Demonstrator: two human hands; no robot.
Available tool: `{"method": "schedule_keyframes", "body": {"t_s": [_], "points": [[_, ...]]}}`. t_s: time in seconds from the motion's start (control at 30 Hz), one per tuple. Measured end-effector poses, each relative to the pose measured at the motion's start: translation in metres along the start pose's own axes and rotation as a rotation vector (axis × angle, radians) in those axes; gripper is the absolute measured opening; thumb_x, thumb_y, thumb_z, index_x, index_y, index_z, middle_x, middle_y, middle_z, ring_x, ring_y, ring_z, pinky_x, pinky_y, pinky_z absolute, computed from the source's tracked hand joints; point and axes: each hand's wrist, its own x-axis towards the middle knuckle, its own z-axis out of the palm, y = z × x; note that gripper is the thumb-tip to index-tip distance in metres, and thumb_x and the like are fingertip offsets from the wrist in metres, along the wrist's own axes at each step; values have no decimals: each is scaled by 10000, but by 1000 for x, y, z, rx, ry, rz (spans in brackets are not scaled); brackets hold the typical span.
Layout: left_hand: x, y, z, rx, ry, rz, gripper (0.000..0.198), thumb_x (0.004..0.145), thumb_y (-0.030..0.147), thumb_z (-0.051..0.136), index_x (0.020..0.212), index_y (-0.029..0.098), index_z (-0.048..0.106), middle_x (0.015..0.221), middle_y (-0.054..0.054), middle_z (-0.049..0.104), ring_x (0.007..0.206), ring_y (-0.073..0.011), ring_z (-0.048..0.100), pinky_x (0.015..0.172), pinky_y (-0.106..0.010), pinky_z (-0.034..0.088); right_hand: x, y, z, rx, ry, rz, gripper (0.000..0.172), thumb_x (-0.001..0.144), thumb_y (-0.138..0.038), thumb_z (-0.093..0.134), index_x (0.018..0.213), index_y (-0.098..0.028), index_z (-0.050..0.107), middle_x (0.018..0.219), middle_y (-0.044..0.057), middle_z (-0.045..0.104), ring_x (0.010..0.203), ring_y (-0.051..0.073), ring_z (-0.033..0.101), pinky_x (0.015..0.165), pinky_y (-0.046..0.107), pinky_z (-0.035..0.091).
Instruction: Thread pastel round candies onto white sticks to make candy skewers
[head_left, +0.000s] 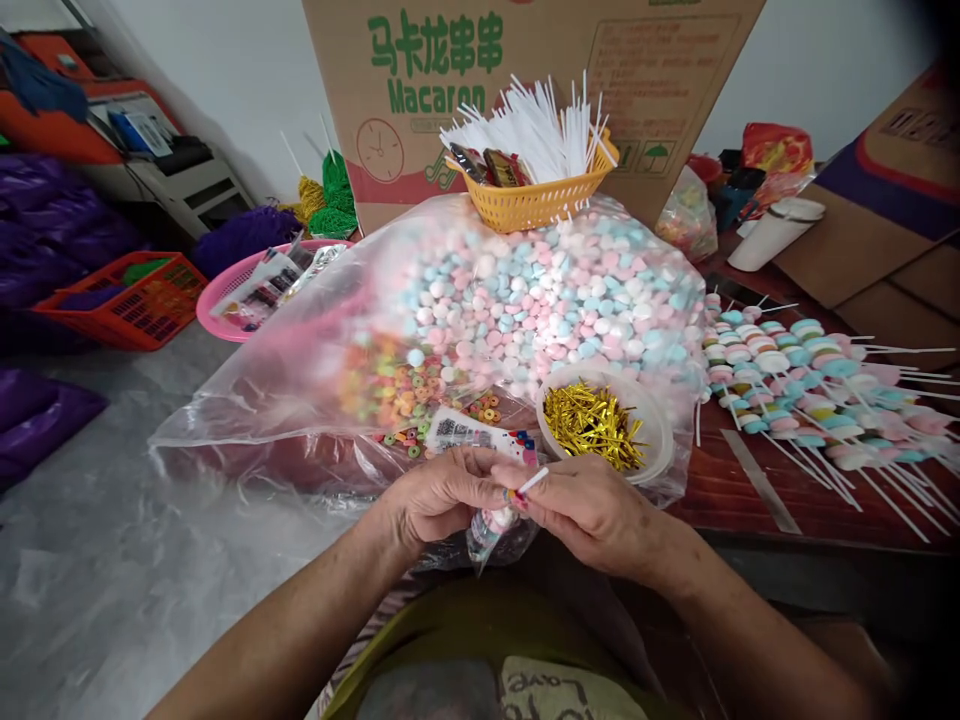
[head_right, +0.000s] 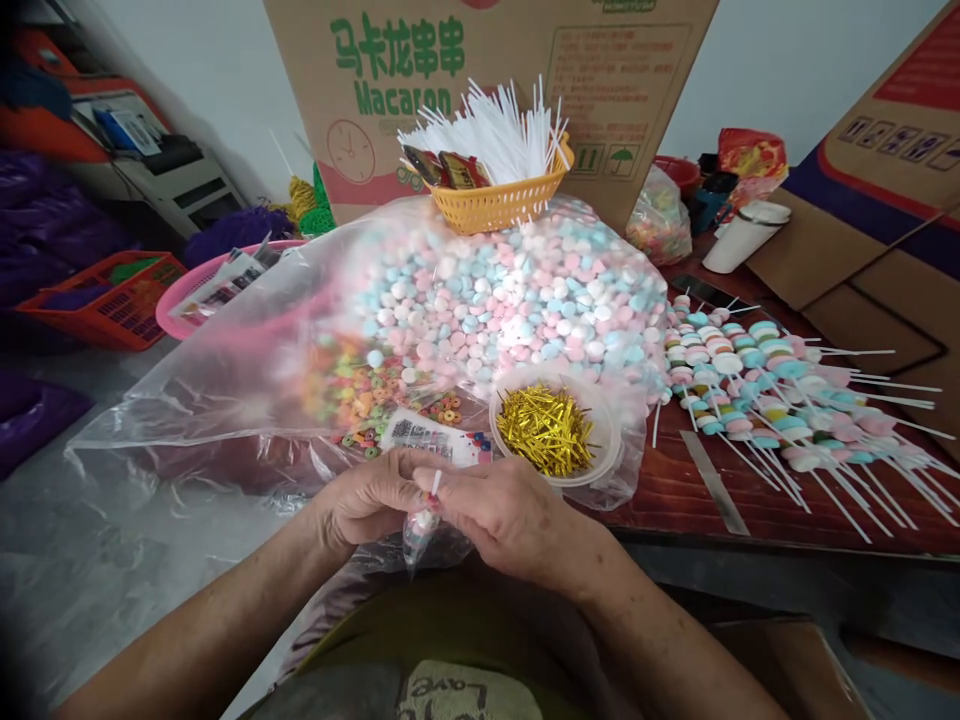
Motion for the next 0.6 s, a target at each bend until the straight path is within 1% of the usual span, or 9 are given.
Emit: {"method": "schedule_keyframes", "body": {"t_s": [0.03,0.1,0.2,0.27,0.33,0.4,0.47,0.53,0.6], "points": [[-1,1,0,-37,-22,21,516,444,175,885,926,127,709,694,-32,686,587,-123,606,610,-237,449,2,0,-3,17,-18,-8,262,956,-265,405,827,-199,623,738,25,635,667,119,563,636,230,406],[-1,-1,1,-94,32,142,737,467,145,874,1155,184,611,699,1,673,559,-112,599,581,-224,449,7,2,1,13,44,52,282,951,-298,438,721,-195,564,658,-5,588,591,97,516,570,208,368],[-2,-7,4,-88,238,342,787,570,208,846,1275,212,495,571,64,588,435,-72,500,481,-192,400,13,7,19,-148,274,129,300,942,-264,435,650,-192,449,565,-28,477,507,91,410,503,226,293],[-4,-11,7,3,367,450,792,603,253,834,1300,212,460,552,75,566,429,-75,475,459,-191,389,19,8,28,-328,350,85,268,940,-198,370,684,-190,449,589,-4,483,534,115,416,524,257,291],[-9,-12,10,158,537,573,871,603,282,838,1352,244,396,638,54,620,514,-101,542,500,-203,425,26,4,31,-520,385,51,267,930,-157,329,698,-188,458,600,20,487,552,138,413,534,290,272],[-21,-9,11,271,669,616,897,641,369,810,1398,280,338,778,9,680,667,-147,625,580,-235,475,32,-3,33,-648,427,78,276,928,-152,323,696,-188,469,588,28,473,536,144,380,525,311,231],[-40,2,8,272,636,536,825,713,585,673,1408,267,364,851,-51,712,759,-212,660,630,-310,510,37,-13,38,-631,407,81,262,925,-191,352,698,-188,483,584,30,465,527,143,354,509,319,189],[-65,16,0,232,508,465,828,723,796,420,1361,270,474,823,-83,733,736,-265,670,620,-395,522,38,-20,49,-426,293,61,231,904,-224,385,691,-193,469,584,23,463,528,137,351,496,310,176],[-87,28,-11,255,495,558,696,685,851,336,1241,489,543,758,25,745,684,-249,666,613,-408,521,38,-23,59,-85,239,175,220,885,-224,385,669,-199,421,581,-2,454,532,121,365,495,280,215]]}}
